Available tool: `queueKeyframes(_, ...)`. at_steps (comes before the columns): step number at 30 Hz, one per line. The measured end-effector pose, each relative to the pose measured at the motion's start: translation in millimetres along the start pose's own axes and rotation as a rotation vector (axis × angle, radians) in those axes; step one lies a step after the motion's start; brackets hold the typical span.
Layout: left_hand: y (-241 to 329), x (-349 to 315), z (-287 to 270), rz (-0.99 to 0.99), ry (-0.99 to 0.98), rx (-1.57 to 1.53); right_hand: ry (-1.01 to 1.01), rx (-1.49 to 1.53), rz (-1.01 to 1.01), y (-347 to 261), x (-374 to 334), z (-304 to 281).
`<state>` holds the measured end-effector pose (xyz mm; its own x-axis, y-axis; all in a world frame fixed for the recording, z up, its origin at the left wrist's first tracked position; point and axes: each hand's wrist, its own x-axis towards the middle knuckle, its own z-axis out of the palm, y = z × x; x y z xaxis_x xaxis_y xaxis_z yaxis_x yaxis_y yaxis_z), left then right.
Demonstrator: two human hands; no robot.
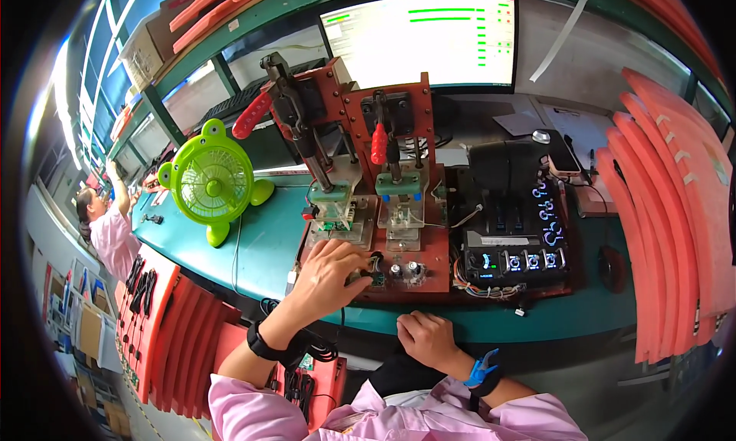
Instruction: The person picks up a circuit board, connects a cable to it, and places it into a testing fixture. They press a lever, operate buttons and a joystick on a control panel, then disconnect the cable and place the board onto a foam pad.
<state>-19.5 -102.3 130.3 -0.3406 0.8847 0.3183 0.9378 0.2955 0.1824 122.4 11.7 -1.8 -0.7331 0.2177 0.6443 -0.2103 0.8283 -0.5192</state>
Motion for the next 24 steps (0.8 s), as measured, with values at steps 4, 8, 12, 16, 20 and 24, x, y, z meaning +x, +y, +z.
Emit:
queueKeyframes(4,-4,-1,4,0.08,0.008,0.036,-0.028,0.01,-0.002,-6,12,-1)
queueKeyframes(8,0,-2,5,0.031,0.022,0.083,-0.001,0.055,0.003,-17,33,-9)
queueKeyframes(12,0,-10,11,0.007,0.042,0.037,0.008,0.078,0.06,-25,40,-9)
queueKeyframes(16,10,-21,7,-0.061,0.113,0.164,-0.118,0.03,0.1,-20,40,-11)
queueKeyframes(20,7,-24,7,-0.087,0.051,0.313,-0.157,0.012,0.101,-16,38,-12)
queueKeyframes(24,5,-24,7,-0.022,-0.017,0.408,-0.196,-0.016,0.117,-17,36,-9)
